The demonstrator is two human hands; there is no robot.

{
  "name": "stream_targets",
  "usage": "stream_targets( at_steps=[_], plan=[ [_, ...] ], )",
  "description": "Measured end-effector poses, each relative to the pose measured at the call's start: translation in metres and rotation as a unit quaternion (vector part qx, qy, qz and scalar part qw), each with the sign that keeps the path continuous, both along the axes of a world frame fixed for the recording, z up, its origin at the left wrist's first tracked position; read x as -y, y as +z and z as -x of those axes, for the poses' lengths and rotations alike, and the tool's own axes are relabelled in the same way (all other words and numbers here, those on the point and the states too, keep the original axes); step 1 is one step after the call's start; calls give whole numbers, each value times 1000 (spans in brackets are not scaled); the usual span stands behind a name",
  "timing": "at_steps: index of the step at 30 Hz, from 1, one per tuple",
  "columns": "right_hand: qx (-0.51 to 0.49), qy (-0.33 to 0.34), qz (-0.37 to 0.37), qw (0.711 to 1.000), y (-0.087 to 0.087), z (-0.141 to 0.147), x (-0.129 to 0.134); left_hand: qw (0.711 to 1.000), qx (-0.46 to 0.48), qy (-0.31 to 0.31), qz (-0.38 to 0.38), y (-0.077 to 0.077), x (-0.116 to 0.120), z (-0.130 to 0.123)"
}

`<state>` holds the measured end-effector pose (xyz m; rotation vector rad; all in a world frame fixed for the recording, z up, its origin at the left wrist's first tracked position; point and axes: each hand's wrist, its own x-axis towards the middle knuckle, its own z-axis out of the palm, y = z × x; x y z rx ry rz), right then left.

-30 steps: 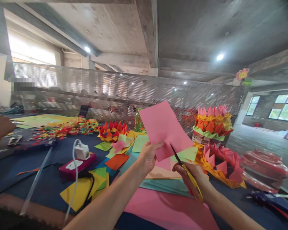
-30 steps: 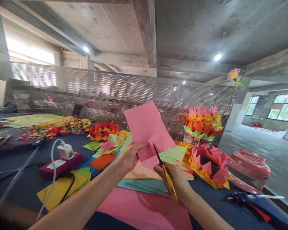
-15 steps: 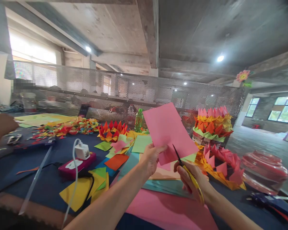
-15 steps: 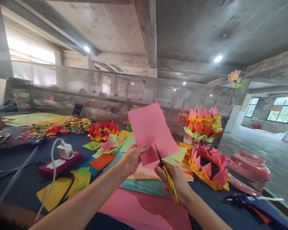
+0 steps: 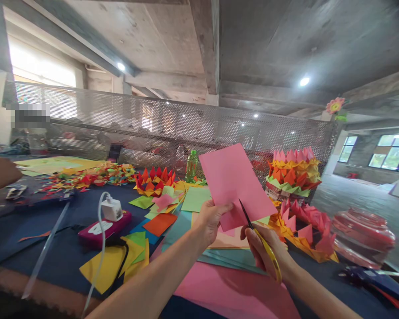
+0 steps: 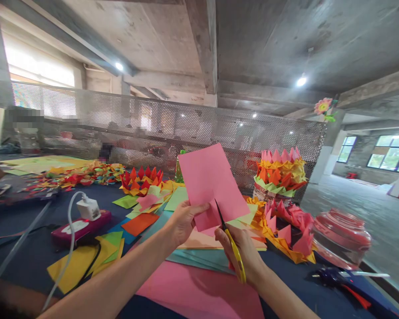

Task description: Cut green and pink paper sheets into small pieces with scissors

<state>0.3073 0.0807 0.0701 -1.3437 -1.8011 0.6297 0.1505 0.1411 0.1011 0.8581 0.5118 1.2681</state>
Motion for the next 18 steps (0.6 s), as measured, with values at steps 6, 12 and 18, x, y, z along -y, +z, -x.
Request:
stream_targets(
  at_steps=[6, 12, 18],
  plan=[
    [-24, -3, 33, 999, 1, 3, 3, 1000, -1, -4, -9, -2, -1, 0],
    [-41, -17, 43, 998, -5, 3, 0, 1000, 7, -8, -2, 0, 0, 0],
    [-7, -9, 10, 1000, -8, 0, -2, 1000, 1, -8, -6, 0, 0, 1]
  ],
)
